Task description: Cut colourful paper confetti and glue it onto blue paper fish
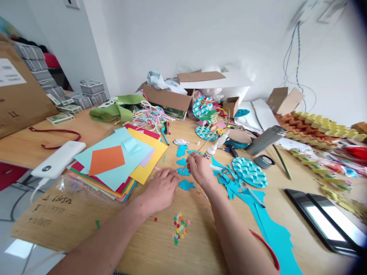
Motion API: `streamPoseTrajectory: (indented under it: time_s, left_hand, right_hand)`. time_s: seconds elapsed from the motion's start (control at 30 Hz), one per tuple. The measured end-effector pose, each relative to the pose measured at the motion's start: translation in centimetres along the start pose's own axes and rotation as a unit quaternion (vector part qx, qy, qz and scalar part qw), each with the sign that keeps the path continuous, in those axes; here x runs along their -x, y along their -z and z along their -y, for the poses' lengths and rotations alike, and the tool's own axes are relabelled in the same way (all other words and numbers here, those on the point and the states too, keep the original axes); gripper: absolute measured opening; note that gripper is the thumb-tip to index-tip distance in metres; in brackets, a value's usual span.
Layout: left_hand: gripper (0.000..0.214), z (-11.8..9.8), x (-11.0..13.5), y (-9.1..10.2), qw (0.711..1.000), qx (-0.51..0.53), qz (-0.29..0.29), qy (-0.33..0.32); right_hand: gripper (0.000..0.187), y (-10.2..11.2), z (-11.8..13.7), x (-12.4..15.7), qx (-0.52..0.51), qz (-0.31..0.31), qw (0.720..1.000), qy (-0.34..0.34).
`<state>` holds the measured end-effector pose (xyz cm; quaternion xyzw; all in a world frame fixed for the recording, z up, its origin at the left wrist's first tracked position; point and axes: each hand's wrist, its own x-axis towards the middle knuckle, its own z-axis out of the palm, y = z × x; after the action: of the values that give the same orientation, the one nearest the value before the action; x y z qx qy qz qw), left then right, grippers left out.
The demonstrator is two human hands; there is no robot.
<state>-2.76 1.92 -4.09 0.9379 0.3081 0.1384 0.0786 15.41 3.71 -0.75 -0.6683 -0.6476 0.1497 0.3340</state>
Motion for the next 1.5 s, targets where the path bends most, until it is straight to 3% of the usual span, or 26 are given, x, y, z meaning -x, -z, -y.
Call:
streamPoseTrajectory:
  time_s: [0.2,0.37,0.53,0.77,1.13,1.5]
  left_hand:
    - [0.032,-0.1,0.0,0.0,1.000,-0.009,0.001,0.008]
    - [0.033,0.0,0.0,-0.3,1.000,-0.018,-0.001,0.009]
    - [0.033,0.1,0.0,-0.5,1.000,-0.015,0.001,0.011]
    - [0.029,0.0,0.1,-0.4,1.000,-0.018,-0.007,0.002]
    - [0.028,0.1,0.0,-0.4,1.000,-0.015,-0.005,0.002]
    - [0.030,0.0,0.0,-0.4,1.000,-0.008,-0.004,0.003]
  right_hand:
    - [0.029,-0.5,-0.1,-0.7,-0.017,-0.016,1.000,-0.007]
    - [0.032,1.6,-1.5,-1.4,-0.056,-0.040,0.997,-0.018]
    - [0.025,3.6,-2.6,-2.0,-0.179,-0.105,0.977,-0.038]
    - [0.026,1.0,-2.1,-1.6,-0.086,0.020,0.996,0.019]
    - [0.030,-0.1,-1.1,-1.1,0.017,0.053,0.996,0.072]
    - [0.027,-0.5,-1.3,-1.1,0.060,0.042,0.993,0.091]
